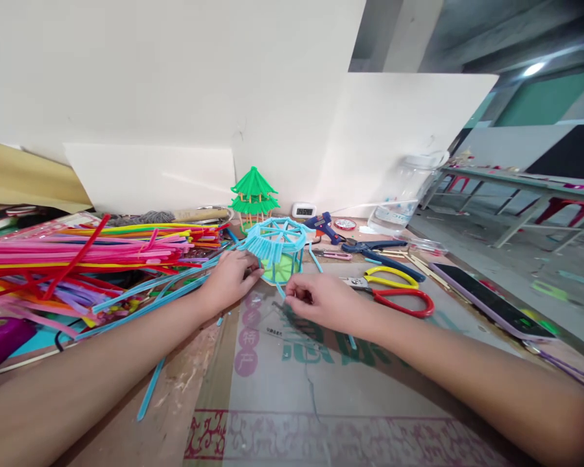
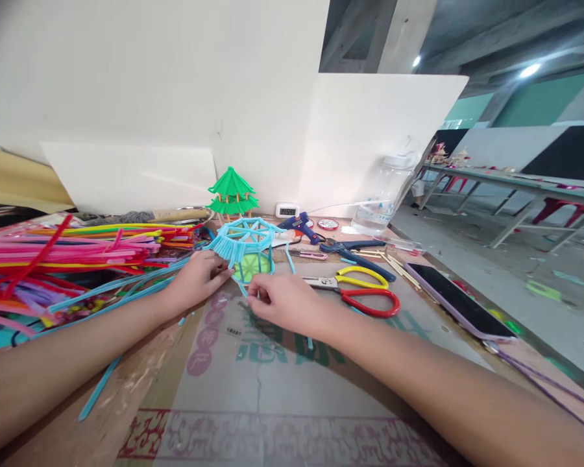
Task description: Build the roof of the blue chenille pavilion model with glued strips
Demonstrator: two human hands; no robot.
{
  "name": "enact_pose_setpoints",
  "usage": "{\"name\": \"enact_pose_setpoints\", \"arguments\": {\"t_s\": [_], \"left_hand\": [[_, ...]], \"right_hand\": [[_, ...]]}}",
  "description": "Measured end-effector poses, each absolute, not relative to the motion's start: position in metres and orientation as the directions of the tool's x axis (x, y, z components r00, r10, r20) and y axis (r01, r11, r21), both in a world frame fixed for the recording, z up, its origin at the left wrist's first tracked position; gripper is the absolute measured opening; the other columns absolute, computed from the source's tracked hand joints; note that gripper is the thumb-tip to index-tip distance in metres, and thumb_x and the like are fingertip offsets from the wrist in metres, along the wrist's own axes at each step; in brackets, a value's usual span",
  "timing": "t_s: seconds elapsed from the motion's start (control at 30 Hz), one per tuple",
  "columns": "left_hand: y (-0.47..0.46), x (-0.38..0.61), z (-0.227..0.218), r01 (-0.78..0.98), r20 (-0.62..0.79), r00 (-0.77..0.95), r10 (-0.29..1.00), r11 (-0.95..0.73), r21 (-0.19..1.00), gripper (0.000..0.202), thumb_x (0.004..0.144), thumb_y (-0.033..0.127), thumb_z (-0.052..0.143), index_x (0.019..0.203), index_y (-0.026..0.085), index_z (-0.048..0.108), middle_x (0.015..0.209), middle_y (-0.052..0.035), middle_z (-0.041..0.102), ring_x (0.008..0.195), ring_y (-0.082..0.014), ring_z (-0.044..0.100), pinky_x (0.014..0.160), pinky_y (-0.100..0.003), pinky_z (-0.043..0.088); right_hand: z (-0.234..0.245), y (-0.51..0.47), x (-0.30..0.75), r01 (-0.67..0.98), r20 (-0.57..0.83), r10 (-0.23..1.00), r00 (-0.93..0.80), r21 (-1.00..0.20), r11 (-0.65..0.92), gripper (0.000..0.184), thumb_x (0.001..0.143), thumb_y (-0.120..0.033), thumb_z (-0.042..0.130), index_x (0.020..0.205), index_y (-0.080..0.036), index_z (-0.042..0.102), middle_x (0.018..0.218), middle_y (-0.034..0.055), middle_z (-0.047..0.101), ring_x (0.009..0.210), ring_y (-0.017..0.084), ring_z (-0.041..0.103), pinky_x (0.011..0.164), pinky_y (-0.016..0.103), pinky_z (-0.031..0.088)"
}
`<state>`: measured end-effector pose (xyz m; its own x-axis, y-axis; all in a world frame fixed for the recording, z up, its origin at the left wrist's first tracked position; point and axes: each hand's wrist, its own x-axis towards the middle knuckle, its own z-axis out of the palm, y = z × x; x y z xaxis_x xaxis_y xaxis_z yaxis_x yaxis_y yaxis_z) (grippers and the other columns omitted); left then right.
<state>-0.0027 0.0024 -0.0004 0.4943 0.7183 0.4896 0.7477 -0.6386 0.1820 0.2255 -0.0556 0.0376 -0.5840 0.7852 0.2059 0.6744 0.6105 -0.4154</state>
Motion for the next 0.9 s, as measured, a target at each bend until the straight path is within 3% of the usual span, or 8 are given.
{"name": "enact_pose_setpoints", "arguments": {"t_s": [0.13, 0.27, 0.6, 0.9], "left_hand": [[0.003, -0.003, -0.002, 0.755, 0.494, 0.480, 0.725, -0.628, 0.187, 0.025, 0.091, 0.035, 0.050, 0.080, 0.018, 0.064, 0.080, -0.0059, 0.065, 0.085, -0.0224, 0.059, 0.081, -0.038, 0.042], [0.005, -0.003, -0.004, 0.764, 0.505, 0.464, 0.728, -0.617, 0.187, 0.025, 0.092, 0.035, 0.050, 0.080, 0.018, 0.064, 0.082, -0.0065, 0.065, 0.086, -0.0230, 0.059, 0.080, -0.038, 0.043], [0.004, -0.001, -0.002, 0.755, 0.532, 0.443, 0.722, -0.620, 0.212, 0.026, 0.093, 0.035, 0.049, 0.078, 0.019, 0.063, 0.084, -0.0065, 0.066, 0.085, -0.0225, 0.061, 0.077, -0.037, 0.045], [0.000, -0.002, -0.001, 0.689, 0.509, 0.527, 0.680, -0.693, 0.212, 0.031, 0.091, 0.045, 0.054, 0.080, 0.023, 0.073, 0.076, -0.0031, 0.070, 0.081, -0.0197, 0.060, 0.079, -0.034, 0.040]], "right_hand": [[0.029, -0.055, 0.224, 0.697, 0.229, 0.736, -0.637, -0.237, 0.677, 0.016, 0.091, -0.032, 0.053, 0.090, -0.020, 0.064, 0.074, 0.0024, 0.066, 0.066, 0.014, 0.056, 0.059, 0.026, 0.032], [0.022, -0.053, 0.224, 0.694, 0.247, 0.705, -0.664, -0.147, 0.705, 0.023, 0.094, -0.038, 0.048, 0.095, -0.020, 0.062, 0.084, 0.0054, 0.069, 0.077, 0.018, 0.061, 0.065, 0.028, 0.036], [0.025, -0.050, 0.225, 0.672, 0.239, 0.703, -0.669, -0.209, 0.711, 0.019, 0.093, -0.035, 0.048, 0.093, -0.022, 0.061, 0.085, 0.0032, 0.069, 0.077, 0.017, 0.061, 0.065, 0.027, 0.037], [0.022, -0.043, 0.223, 0.676, 0.217, 0.706, -0.674, -0.203, 0.708, 0.020, 0.093, -0.037, 0.048, 0.090, -0.022, 0.061, 0.082, 0.0016, 0.068, 0.074, 0.016, 0.060, 0.063, 0.026, 0.035]]}}
